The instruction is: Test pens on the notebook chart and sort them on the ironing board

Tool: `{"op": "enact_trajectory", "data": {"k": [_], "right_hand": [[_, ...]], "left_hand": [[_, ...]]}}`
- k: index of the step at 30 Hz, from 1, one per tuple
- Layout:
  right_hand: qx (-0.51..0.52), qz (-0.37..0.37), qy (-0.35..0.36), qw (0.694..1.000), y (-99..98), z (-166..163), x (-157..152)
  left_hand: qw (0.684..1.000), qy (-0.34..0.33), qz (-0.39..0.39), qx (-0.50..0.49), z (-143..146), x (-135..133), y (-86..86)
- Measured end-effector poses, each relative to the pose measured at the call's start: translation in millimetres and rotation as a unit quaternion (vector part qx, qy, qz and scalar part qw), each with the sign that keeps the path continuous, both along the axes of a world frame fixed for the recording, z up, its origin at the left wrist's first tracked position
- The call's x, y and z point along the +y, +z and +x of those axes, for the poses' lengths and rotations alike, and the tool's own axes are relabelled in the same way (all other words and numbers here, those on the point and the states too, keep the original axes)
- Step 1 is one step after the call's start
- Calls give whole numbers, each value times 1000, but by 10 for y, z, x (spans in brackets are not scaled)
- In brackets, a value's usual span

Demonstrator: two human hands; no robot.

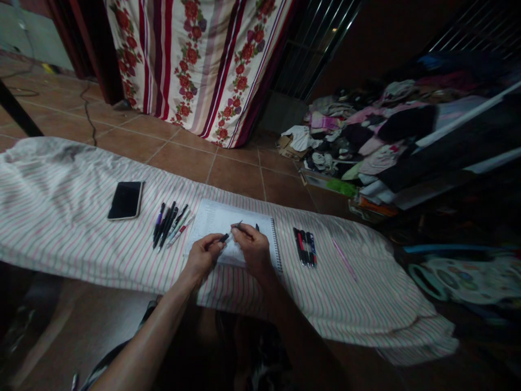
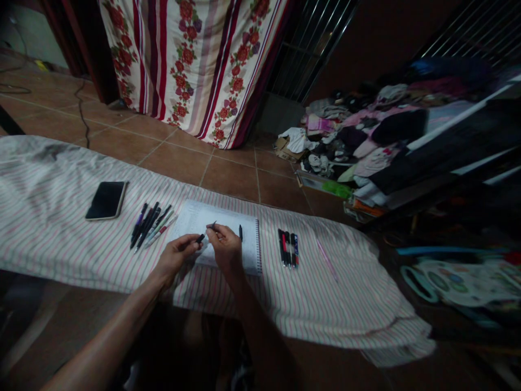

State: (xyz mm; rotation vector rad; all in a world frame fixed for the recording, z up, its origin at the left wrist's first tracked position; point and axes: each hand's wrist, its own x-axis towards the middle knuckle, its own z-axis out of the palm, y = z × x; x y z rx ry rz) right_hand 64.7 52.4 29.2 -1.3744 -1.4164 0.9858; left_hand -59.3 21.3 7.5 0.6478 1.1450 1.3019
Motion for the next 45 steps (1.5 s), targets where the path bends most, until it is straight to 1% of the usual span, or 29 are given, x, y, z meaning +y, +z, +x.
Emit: {"op": "enact_trajectory", "data": {"k": [3, 6, 11, 13, 15, 18, 20, 24, 29, 33, 37, 42, 45], "right_hand": [[0, -3, -5, 1000, 21, -7, -9], [27, -13, -17, 999, 46, -21, -10], [55, 16, -34, 998, 68, -25, -2], [38, 17, -25, 999, 70, -18, -6], [6, 18, 0, 1000, 72, -10, -15], [-45, 50, 34, 997, 74, 2, -25], [-61, 64, 44, 995, 77, 14, -25], [-49, 48, 43, 997, 103, 42, -15], [-52, 51, 43, 996, 181, 75, 20], [-41, 31, 63, 997, 219, 92, 61], [-54, 7, 92, 994, 224, 88, 51], [-64, -4, 73, 995, 177, 68, -22], [-71, 15, 64, 995, 160, 57, -62]], "left_hand": [[1000, -2, 0, -6, -6, 3, 3], [1000, -4, 3, -6, -17, 3, 7], [1000, -17, 18, 2, -32, -9, 0], [1000, -23, 17, -2, -34, -16, -5], [999, -31, 17, -5, -38, -22, -12], [999, -39, 26, 2, -53, -27, -23], [998, -53, 38, 15, -67, -29, -24], [993, -93, 62, 28, -87, -30, -5], [990, -126, 55, 18, -90, -36, 34], [987, -149, 60, 9, -98, -36, 47], [985, -155, 74, -1, -107, -37, 38], [986, -148, 73, 2, -125, -44, 22], [986, -147, 83, 4, -140, -42, 7]]}}
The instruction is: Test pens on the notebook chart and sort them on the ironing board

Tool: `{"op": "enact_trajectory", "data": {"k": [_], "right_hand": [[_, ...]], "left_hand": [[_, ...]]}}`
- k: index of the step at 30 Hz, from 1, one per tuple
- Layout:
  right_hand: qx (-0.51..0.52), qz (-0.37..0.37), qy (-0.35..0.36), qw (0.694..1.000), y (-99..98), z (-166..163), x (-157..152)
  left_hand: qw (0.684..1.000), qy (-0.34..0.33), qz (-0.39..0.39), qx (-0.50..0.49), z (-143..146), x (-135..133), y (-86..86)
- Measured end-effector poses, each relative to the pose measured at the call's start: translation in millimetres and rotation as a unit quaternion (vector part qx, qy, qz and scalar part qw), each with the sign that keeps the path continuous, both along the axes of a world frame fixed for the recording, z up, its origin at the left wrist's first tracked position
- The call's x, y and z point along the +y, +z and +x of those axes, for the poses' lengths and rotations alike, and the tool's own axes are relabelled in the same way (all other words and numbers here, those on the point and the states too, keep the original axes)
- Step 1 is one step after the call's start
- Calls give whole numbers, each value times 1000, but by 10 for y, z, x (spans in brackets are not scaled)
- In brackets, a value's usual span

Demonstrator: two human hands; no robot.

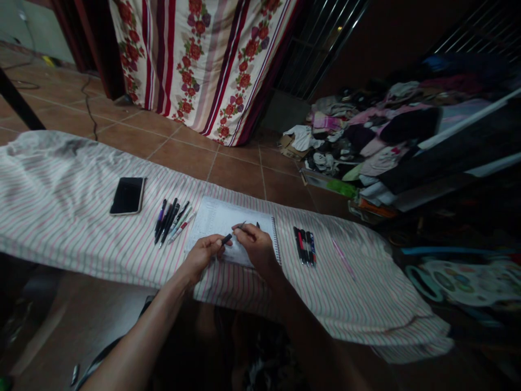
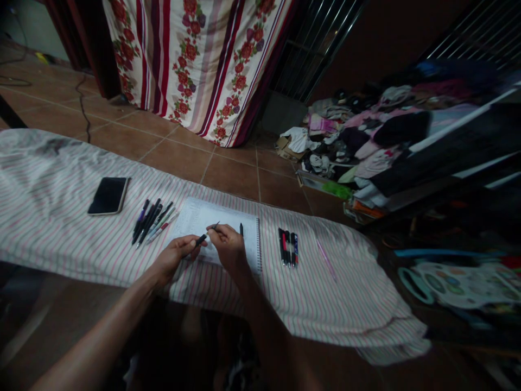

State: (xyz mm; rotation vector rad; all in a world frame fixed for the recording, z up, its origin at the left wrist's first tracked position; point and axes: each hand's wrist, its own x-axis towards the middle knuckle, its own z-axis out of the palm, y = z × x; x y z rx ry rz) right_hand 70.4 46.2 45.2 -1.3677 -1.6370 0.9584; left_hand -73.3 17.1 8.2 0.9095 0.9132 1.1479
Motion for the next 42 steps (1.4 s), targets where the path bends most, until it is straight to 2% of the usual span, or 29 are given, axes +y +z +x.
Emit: {"op": "enact_trajectory", "data": {"k": [3, 7, 9, 16, 24, 30, 35, 42], "right_hand": [[-9, 51, 0, 999, 39, 4, -12], [-52, 92, 43, 993, 116, 24, 9], [-64, 93, 54, 992, 122, 26, 16], [-52, 63, 26, 996, 87, 11, -26], [-62, 74, 82, 992, 137, 54, 11], [-40, 29, 47, 998, 43, 38, 6], [-46, 91, 12, 995, 36, 16, -74], [-96, 161, 57, 981, 183, 70, -68]], "left_hand": [[1000, 10, 19, 11, -11, 7, -4], [999, 9, 31, 23, -18, 11, 11], [999, 14, 36, 24, -22, 10, 14], [999, 12, 40, 33, -35, 15, -17], [998, 3, 55, 21, -24, 30, -53], [997, -8, 66, 28, -24, 5, -44], [997, 6, 69, 46, -20, -14, -6], [998, 35, 45, 29, 9, -4, 10]]}}
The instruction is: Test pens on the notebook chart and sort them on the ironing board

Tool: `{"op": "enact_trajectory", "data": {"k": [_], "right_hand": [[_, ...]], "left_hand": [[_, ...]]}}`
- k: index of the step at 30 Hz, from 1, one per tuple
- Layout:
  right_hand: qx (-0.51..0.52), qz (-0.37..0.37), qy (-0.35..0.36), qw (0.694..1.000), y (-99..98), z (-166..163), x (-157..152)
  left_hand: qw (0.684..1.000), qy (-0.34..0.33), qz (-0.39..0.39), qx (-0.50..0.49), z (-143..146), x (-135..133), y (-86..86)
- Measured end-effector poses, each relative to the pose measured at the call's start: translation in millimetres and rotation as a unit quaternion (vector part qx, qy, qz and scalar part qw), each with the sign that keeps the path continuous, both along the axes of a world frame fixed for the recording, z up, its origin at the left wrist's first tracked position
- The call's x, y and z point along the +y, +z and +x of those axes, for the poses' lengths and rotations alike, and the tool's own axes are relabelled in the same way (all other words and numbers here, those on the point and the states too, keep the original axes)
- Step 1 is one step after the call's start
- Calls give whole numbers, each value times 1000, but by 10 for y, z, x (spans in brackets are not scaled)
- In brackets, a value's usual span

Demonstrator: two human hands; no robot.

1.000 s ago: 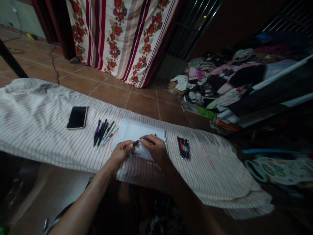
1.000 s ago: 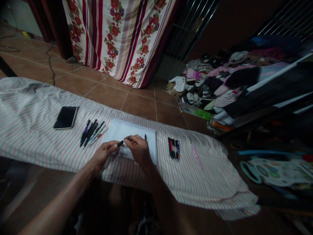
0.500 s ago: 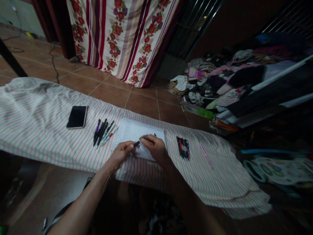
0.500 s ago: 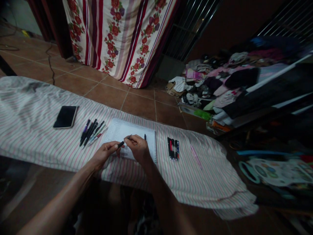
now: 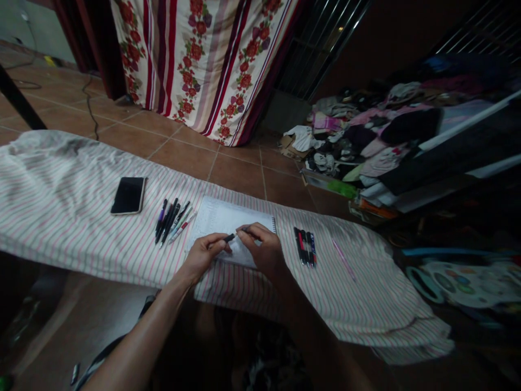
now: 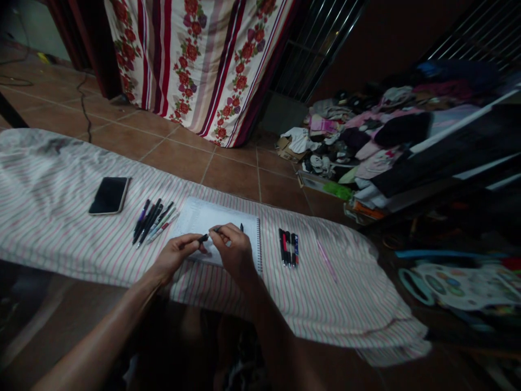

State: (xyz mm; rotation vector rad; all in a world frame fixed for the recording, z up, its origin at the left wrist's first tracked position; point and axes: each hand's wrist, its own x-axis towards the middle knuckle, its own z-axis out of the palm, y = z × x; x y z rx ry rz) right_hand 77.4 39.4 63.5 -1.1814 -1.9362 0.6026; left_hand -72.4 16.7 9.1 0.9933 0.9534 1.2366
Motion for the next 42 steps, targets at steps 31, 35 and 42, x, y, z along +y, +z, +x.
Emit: {"op": "enact_trajectory", "data": {"k": [31, 35, 42], "right_hand": [[189, -254, -49, 947, -313, -50, -12], [150, -247, -140, 947, -447, 234, 143], [-142, -172, -300, 927, -673, 755, 573]], "left_hand": [[996, 76, -26, -30, 152, 17, -32], [994, 94, -41, -19, 132, 10, -44], [993, 109, -32, -20, 133, 17, -49]]}}
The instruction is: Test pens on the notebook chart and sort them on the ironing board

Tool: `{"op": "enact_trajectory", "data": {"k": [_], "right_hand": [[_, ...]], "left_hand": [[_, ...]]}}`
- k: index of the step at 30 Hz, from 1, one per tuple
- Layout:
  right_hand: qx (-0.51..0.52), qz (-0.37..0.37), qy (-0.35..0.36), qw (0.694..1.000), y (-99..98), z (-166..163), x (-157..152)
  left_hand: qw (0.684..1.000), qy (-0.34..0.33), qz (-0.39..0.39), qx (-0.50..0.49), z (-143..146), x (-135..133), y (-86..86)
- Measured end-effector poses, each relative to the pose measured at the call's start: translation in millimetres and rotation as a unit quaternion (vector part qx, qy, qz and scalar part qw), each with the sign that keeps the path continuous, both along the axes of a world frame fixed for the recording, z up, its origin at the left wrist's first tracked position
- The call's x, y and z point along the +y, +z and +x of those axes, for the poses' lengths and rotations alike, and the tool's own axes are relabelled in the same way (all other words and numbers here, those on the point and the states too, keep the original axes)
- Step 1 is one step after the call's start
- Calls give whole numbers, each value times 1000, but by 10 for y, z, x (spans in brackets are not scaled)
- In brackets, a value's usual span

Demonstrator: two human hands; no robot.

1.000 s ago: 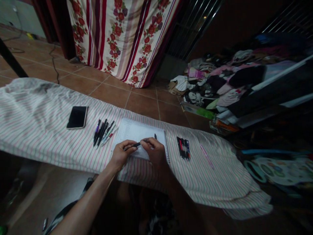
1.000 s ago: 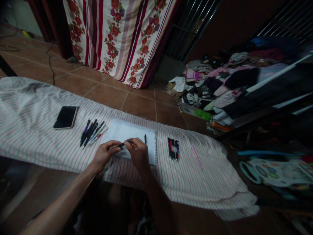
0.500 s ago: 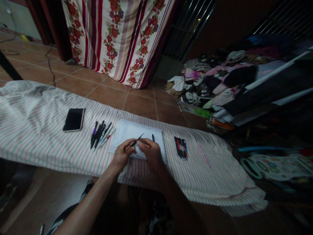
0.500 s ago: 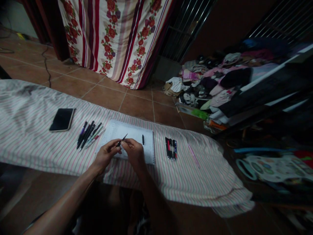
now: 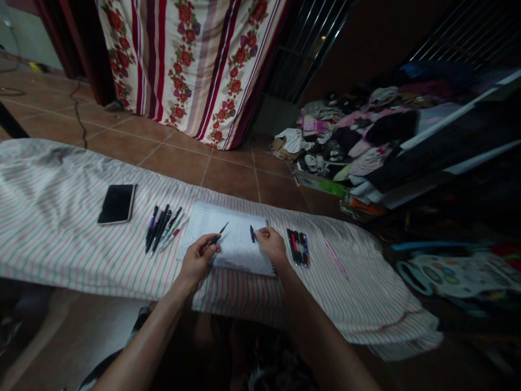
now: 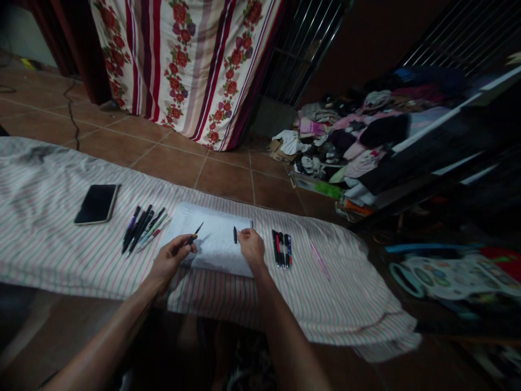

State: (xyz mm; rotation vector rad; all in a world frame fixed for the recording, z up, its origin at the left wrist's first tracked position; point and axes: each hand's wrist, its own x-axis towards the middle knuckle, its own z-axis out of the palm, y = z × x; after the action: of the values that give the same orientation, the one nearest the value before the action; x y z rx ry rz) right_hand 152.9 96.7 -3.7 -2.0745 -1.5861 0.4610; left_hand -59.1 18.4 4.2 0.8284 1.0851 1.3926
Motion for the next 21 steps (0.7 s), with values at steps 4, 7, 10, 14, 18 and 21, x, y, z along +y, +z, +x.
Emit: {"op": "enact_trajectory", "data": {"k": [4, 7, 10, 14, 18, 21], "right_hand": [[-75, -51, 40, 995, -56, -49, 138], [-79, -59, 38, 994, -80, -93, 186], [11, -48, -2, 999, -91, -82, 184], [123, -46, -12, 991, -106, -55, 106], [255, -41, -2, 966, -96, -78, -58], [328, -27, -10, 944, -2, -104, -237]], "left_hand": [[1000, -12, 5, 0, 10, 16, 16], [1000, -25, 1, -2, 15, 13, 33], [1000, -27, -5, 0, 22, -1, 41], [999, -31, -26, -9, 41, 0, 20], [999, -29, -38, -22, 84, 27, -13], [999, -35, -32, -16, 132, -22, -6]]}}
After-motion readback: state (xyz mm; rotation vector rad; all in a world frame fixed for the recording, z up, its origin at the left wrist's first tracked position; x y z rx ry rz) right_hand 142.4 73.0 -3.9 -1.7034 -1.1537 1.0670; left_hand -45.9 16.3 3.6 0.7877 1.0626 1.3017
